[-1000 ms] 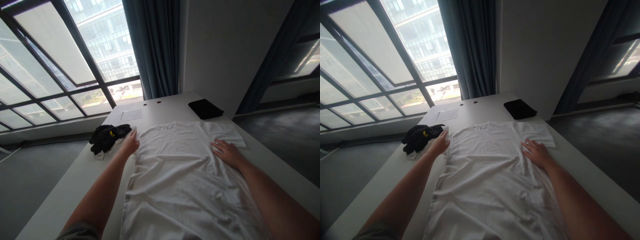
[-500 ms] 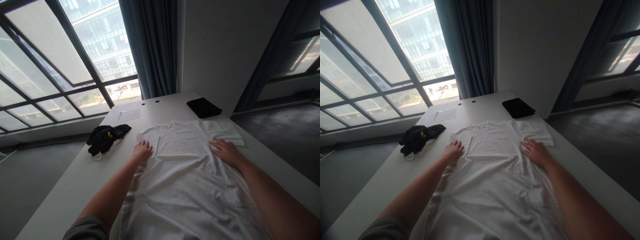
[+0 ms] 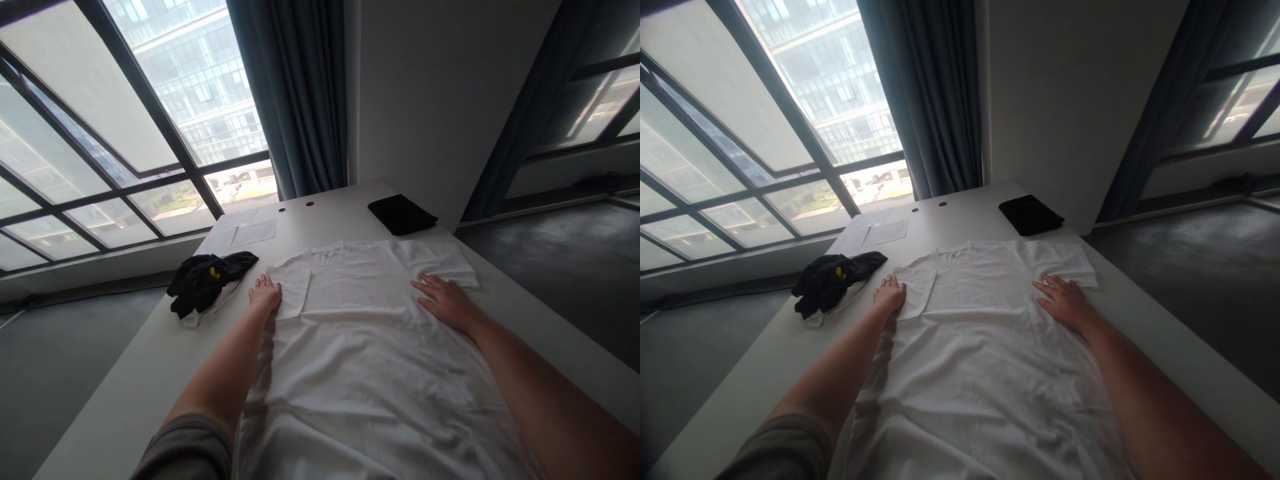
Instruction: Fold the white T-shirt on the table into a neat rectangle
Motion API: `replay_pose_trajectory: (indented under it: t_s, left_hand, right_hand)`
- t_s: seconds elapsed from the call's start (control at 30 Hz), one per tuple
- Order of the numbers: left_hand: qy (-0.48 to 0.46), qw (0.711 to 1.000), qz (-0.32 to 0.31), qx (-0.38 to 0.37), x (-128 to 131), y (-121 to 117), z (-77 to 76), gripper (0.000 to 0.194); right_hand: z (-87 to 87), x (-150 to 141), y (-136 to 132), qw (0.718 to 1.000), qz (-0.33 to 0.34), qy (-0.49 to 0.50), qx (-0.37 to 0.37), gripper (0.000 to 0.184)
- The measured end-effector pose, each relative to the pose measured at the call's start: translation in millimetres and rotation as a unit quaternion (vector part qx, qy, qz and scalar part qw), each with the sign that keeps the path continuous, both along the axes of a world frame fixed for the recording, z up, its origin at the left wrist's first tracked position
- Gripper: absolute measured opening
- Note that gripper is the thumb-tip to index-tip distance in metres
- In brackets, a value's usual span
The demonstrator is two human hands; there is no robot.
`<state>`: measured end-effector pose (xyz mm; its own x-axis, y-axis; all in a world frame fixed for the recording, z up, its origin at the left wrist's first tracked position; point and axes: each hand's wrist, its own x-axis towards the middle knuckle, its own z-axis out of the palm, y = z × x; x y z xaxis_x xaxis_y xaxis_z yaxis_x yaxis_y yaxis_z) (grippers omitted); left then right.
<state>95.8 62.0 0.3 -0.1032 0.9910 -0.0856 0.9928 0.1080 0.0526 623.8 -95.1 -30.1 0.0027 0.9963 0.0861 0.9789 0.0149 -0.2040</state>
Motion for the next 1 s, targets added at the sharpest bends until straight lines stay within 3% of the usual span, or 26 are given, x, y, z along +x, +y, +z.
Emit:
replay_pose_trajectory:
  t_s: [0.23, 0.37, 0.47, 0.6, 0.73, 0.87, 1.0]
  left_hand:
    - [0.021, 0.999, 0.002, 0.039, 24, 23, 3.7, 0.072]
    - [-0.001, 0.999, -0.017, 0.037, 37, 29, -3.5, 0.076]
    - [-0.014, 0.999, -0.006, 0.034, 35, 36, -7.6, 0.077]
    - [-0.023, 0.999, 0.0, 0.037, 30, 49, -8.0, 0.077]
    - [-0.03, 0.999, 0.001, 0.036, 28, 60, -6.2, 0.077]
    - [-0.037, 0.999, -0.016, 0.032, 23, 72, -4.6, 0.076]
    - [-0.037, 0.999, -0.026, 0.023, 16, 84, -4.3, 0.079]
  right_hand:
    - [8.6, -12, 3, 0.999, -0.033, -0.023, 0.03, 0.056]
    - [8.0, -13, 1, 0.991, -0.126, -0.027, 0.019, 0.058]
    - [3.9, -13, -2, 0.979, -0.204, -0.026, 0.008, 0.066]
    - [2.5, -18, -8, 0.97, -0.242, -0.021, -0.01, 0.072]
    - [17.4, -20, -7, 0.963, -0.26, -0.048, -0.048, 0.073]
    - [46.6, -24, 24, 0.962, -0.244, -0.07, -0.101, 0.073]
    - [63.2, -40, 81, 0.984, -0.131, -0.078, -0.091, 0.071]
